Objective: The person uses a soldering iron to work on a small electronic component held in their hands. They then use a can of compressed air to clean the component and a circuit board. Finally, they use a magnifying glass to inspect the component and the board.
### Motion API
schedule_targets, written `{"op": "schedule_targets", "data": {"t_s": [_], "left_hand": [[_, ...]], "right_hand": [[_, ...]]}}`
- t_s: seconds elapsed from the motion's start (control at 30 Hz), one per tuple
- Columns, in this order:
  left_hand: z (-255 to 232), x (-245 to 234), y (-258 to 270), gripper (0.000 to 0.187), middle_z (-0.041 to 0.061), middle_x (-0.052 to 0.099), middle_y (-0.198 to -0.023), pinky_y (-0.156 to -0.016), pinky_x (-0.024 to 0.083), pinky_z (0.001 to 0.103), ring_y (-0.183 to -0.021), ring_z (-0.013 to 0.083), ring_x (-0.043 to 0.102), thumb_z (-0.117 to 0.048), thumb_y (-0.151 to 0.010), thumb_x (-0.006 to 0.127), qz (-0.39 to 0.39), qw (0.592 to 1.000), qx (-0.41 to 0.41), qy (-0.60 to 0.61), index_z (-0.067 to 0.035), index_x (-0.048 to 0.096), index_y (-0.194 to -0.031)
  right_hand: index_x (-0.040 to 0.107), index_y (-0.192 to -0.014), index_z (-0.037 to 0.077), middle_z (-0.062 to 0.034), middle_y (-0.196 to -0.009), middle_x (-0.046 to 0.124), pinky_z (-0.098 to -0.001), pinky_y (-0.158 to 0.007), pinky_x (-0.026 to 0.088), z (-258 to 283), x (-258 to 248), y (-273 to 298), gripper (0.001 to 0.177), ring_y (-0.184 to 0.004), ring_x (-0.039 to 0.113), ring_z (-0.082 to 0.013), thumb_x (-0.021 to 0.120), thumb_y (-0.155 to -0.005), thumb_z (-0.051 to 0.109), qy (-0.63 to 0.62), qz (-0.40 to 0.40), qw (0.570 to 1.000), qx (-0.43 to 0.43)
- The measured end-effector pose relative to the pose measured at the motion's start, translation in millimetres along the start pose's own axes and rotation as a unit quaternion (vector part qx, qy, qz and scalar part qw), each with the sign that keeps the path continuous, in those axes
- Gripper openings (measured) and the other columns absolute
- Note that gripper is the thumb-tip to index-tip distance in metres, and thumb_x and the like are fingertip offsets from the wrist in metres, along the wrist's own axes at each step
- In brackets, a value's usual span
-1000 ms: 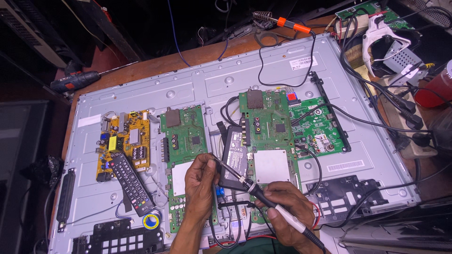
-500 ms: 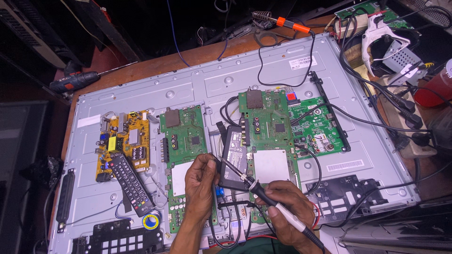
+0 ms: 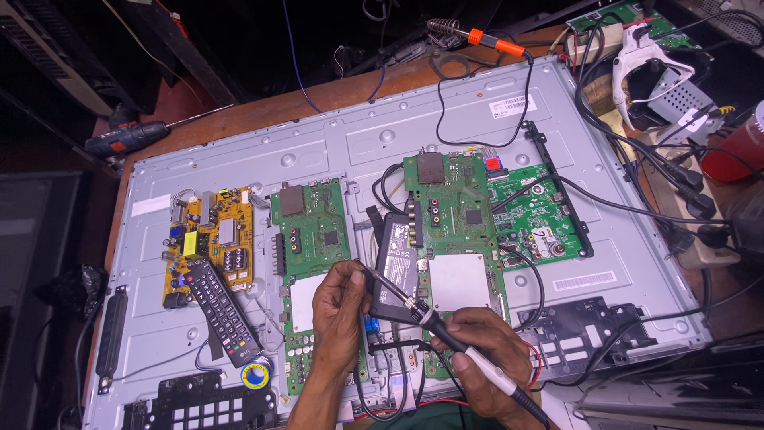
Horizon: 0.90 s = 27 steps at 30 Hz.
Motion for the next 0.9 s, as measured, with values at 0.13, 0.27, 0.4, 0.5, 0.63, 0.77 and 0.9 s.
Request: {"op": "schedule_targets", "data": {"t_s": [0.13,0.27,0.4,0.5,0.63,0.77,0.9], "left_hand": [[-2,1,0,0.017,-0.001,0.053,-0.079,-0.055,0.038,0.021,-0.061,0.0084,0.045,-0.025,-0.100,0.066,0.003,1.000,0.001,-0.014,-0.009,0.063,-0.096],[1,-1,0,0.016,-0.002,0.052,-0.078,-0.056,0.038,0.022,-0.060,0.0088,0.044,-0.025,-0.100,0.066,0.000,1.000,-0.006,0.000,-0.009,0.063,-0.099],[2,-1,0,0.011,-0.002,0.046,-0.084,-0.057,0.035,0.023,-0.074,0.0076,0.043,-0.020,-0.102,0.065,0.044,0.986,-0.069,0.147,-0.010,0.062,-0.104],[-2,0,0,0.010,0.003,0.047,-0.092,-0.057,0.036,0.024,-0.076,0.0111,0.046,-0.015,-0.104,0.060,0.059,0.972,-0.097,0.208,-0.006,0.057,-0.103],[-1,-1,1,0.011,0.007,0.053,-0.096,-0.055,0.043,0.025,-0.080,0.0137,0.052,-0.016,-0.103,0.060,0.070,0.960,-0.106,0.248,-0.005,0.057,-0.106],[1,-5,4,0.008,0.015,0.064,-0.105,-0.063,0.051,0.027,-0.083,0.0176,0.058,-0.011,-0.099,0.063,0.050,0.963,-0.103,0.242,-0.008,0.056,-0.096],[-6,-4,8,0.015,0.009,0.059,-0.093,-0.063,0.040,0.026,-0.075,0.0124,0.052,-0.011,-0.099,0.062,0.040,0.967,-0.107,0.226,-0.013,0.051,-0.090]], "right_hand": [[0.065,-0.107,0.006,-0.0065,-0.083,0.081,-0.0390,-0.082,0.066,-1,3,-1,0.026,-0.096,0.072,-0.0278,0.057,-0.097,0.028,0.003,0.002,1.000,-0.017],[0.067,-0.108,0.006,-0.0103,-0.090,0.078,-0.0369,-0.082,0.066,-5,2,2,0.027,-0.098,0.073,-0.0270,0.058,-0.095,0.027,0.005,-0.013,1.000,0.001],[0.064,-0.114,0.006,-0.0081,-0.081,0.080,-0.0389,-0.090,0.060,-4,3,1,0.026,-0.101,0.070,-0.0255,0.057,-0.096,0.025,0.002,-0.018,1.000,-0.011],[0.066,-0.114,0.003,-0.0171,-0.104,0.072,-0.0357,-0.085,0.067,-16,3,13,0.029,-0.102,0.075,-0.0269,0.060,-0.095,0.024,-0.050,-0.031,0.998,0.034],[0.061,-0.118,0.004,-0.0167,-0.104,0.071,-0.0355,-0.085,0.067,-12,4,9,0.028,-0.099,0.074,-0.0260,0.060,-0.096,0.022,-0.088,-0.035,0.995,0.039],[0.060,-0.122,0.006,-0.0116,-0.098,0.076,-0.0382,-0.092,0.059,-3,-1,0,0.028,-0.096,0.073,-0.0243,0.055,-0.101,0.023,0.001,-0.024,1.000,-0.020],[0.062,-0.121,0.004,-0.0131,-0.097,0.077,-0.0378,-0.090,0.060,5,0,-2,0.030,-0.095,0.074,-0.0259,0.055,-0.100,0.024,0.033,-0.014,0.999,-0.029]]}}
Point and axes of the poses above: each hand's wrist, its own y-axis away from the middle knuckle, its own x-axis out of the palm, z = x × y, the point moved 2 cm from there along -y, towards the middle knuckle
